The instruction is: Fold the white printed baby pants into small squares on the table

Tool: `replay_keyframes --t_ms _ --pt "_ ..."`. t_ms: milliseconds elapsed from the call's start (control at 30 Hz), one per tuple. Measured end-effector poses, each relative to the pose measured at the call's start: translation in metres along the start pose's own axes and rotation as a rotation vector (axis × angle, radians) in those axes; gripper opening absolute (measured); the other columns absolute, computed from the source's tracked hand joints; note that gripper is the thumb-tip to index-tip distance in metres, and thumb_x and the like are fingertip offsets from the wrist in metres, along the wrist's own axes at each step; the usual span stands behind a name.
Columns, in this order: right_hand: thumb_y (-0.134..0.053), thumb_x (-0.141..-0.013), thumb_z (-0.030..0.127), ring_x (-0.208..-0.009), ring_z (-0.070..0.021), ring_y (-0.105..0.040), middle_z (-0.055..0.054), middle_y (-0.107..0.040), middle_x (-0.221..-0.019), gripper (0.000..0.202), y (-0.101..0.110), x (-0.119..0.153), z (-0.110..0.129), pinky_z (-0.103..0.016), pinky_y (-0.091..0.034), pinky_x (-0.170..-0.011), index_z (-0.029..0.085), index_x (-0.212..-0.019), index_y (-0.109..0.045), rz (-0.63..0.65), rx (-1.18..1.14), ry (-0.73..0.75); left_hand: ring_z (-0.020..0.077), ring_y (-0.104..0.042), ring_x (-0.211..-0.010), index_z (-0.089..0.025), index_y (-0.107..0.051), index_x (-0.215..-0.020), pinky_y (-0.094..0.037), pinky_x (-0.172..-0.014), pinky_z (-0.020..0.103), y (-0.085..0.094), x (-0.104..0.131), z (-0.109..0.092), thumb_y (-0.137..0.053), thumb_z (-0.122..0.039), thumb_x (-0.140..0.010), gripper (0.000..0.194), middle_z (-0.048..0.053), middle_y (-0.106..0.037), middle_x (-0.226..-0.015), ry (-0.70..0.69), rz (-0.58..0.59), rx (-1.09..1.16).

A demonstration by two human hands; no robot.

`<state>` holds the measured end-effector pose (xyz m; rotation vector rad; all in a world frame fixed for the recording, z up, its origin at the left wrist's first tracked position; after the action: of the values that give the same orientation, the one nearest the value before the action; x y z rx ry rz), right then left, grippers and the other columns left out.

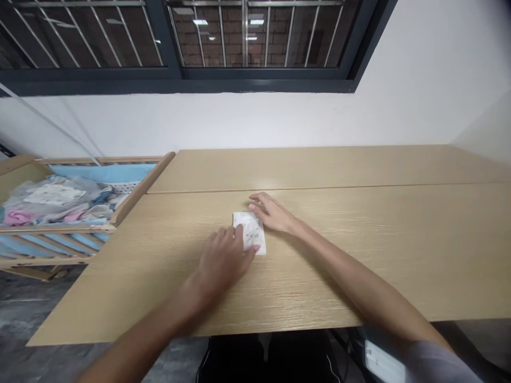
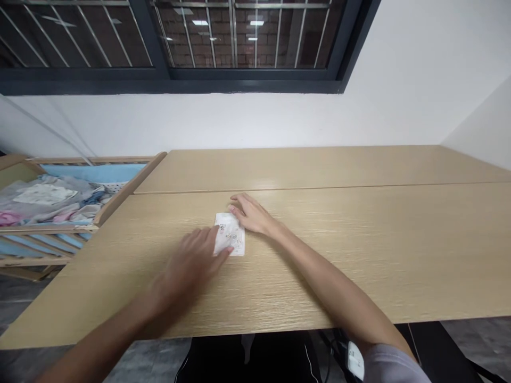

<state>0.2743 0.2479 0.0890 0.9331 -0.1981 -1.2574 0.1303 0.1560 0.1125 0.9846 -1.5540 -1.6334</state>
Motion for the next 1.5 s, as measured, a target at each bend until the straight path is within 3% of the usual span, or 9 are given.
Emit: replay_keyframes --t_ms 100,233,433,600,767,933,1100,1233,1500 --pt "-0.035 -0.106 0.048 -0.146 -0.0286 -0.039 -0.012 -0.044 -0.157 0.051 -0.007 0.010 0.034 -0.054 -0.028 -0.120 0.022 -0.149 -0.045 0.158 0.102 0.153 0.0400 -0.054 -0.129 -0.002 -0.048 -0.139 -0.048 -0.101 0.051 -0.012 0.021 -0.028 -0.047 -0.049 -0.099 0.062 0.029 -0.055 -0.141 -0.052 -0.055 0.002" --pt "-0.032 -0.107 0.043 -0.154 -0.0220 -0.021 -0.007 -0.029 -0.165 0.056 -0.037 0.044 0.070 -0.048 -0.014 -0.127 0.021 -0.159 -0.031 0.436 0.102 0.420 0.0414 -0.050 -0.134 -0.006 -0.055 -0.138 -0.044 -0.107 0.057 -0.041 0.032 -0.045 -0.048 -0.047 -0.099 0.057 0.026 -0.057 -0.139 -0.002 -0.062 0.036" --pt "-0.028 -0.108 0.045 -0.155 -0.0177 -0.015 -0.002 -0.025 -0.165 0.057 -0.053 0.057 0.048 -0.040 -0.007 -0.129 0.024 -0.160 -0.023 0.580 0.143 0.428 0.0441 -0.048 -0.136 -0.006 -0.057 -0.137 -0.045 -0.107 0.056 -0.053 0.033 -0.043 -0.052 -0.050 -0.097 0.060 0.028 -0.057 -0.140 0.046 -0.070 0.015" --pt "-0.027 -0.107 0.048 -0.155 -0.0204 -0.015 0.002 -0.018 -0.167 0.058 -0.042 0.025 0.009 -0.046 -0.007 -0.129 0.031 -0.161 -0.016 0.506 0.212 0.346 0.0436 -0.048 -0.137 -0.009 -0.049 -0.146 -0.045 -0.106 0.054 -0.057 0.037 -0.040 -0.054 -0.052 -0.095 0.067 0.031 -0.047 -0.149 0.059 -0.104 -0.024" --pt "-0.029 -0.106 0.051 -0.155 -0.0238 -0.016 -0.002 -0.017 -0.167 0.060 -0.035 0.006 -0.015 -0.049 -0.009 -0.128 0.028 -0.161 -0.022 0.428 0.231 0.261 0.0412 -0.047 -0.137 -0.011 -0.048 -0.145 -0.045 -0.105 0.053 -0.051 0.035 -0.038 -0.052 -0.050 -0.097 0.061 0.028 -0.048 -0.149 0.058 -0.097 0.006" --pt "-0.044 -0.102 0.048 -0.149 -0.0314 -0.031 -0.010 -0.034 -0.162 0.058 -0.022 0.008 -0.008 -0.055 -0.024 -0.121 0.026 -0.156 -0.036 0.237 0.221 0.176 0.0289 -0.062 -0.111 -0.016 -0.063 -0.116 -0.048 -0.097 0.043 -0.025 0.018 -0.007 -0.040 -0.037 -0.103 0.033 0.015 -0.067 -0.118 0.125 -0.043 0.102" --pt "-0.058 -0.096 0.040 -0.118 -0.0314 -0.057 -0.015 -0.064 -0.122 0.039 -0.012 0.013 0.000 -0.050 -0.043 -0.104 0.019 -0.128 -0.065 0.139 0.200 0.087 0.0351 -0.064 -0.106 -0.010 -0.062 -0.109 -0.049 -0.088 0.046 -0.023 0.004 0.024 -0.037 -0.041 -0.103 0.041 0.020 -0.067 -0.113 0.297 0.090 -0.025" --pt "-0.059 -0.096 0.035 -0.110 -0.0276 -0.060 -0.013 -0.066 -0.113 0.031 -0.014 0.016 0.001 -0.044 -0.046 -0.099 0.018 -0.121 -0.066 0.119 0.154 0.073 0.0347 -0.065 -0.108 -0.008 -0.062 -0.112 -0.049 -0.089 0.045 -0.031 -0.003 0.022 -0.036 -0.039 -0.103 0.041 0.021 -0.069 -0.115 0.266 0.175 -0.037" --pt "-0.056 -0.096 0.031 -0.107 -0.0255 -0.057 -0.012 -0.060 -0.113 0.022 -0.017 0.025 0.003 -0.041 -0.046 -0.095 0.018 -0.114 -0.059 0.024 0.138 0.055 0.0318 -0.068 -0.107 -0.008 -0.060 -0.113 -0.051 -0.088 0.041 -0.028 -0.007 0.015 -0.040 -0.032 -0.103 0.033 0.021 -0.070 -0.114 0.202 0.177 -0.046"
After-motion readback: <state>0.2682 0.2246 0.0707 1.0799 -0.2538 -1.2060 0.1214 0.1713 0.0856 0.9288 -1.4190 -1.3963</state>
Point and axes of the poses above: each hand's wrist, its own x-axis away from the middle knuckle, its own y-axis out of the back of the hand, z = x × y, the point moved 7 cm from there along -x, towards the middle knuckle
